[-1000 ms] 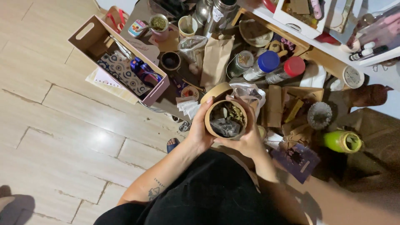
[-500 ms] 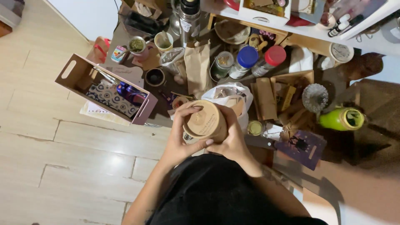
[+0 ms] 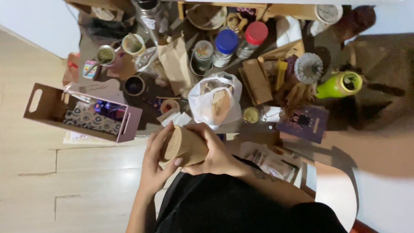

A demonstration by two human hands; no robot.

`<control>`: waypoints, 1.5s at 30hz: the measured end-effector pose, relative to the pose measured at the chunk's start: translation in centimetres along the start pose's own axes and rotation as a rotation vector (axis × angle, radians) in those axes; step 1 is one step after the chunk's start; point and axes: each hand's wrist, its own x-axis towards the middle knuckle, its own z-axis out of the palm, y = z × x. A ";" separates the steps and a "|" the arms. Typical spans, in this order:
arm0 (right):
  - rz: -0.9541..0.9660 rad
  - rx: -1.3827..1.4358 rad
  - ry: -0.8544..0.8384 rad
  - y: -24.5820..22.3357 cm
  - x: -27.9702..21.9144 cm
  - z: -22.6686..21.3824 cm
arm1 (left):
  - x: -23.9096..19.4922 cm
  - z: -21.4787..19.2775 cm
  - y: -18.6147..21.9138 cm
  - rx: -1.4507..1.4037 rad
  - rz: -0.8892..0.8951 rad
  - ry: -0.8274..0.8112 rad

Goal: The person organizes various items on a cluttered table, including a small box, a wooden container, and a plastic bag. They open the wooden container to reveal dried contents, then move to a shelf to retrieve a plastic bag and a cardboard box with a QR code label.

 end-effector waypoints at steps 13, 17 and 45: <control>0.115 0.851 0.035 4.4 -2.7 -2.9 | 1.4 4.3 -1.9 0.312 0.706 0.012; 0.098 0.815 0.014 6.0 -3.6 -4.8 | 3.3 5.1 -2.8 0.389 0.655 -0.157; 0.624 -0.440 1.476 24.1 -16.2 -28.4 | 1.7 5.7 -2.1 0.487 0.557 -0.309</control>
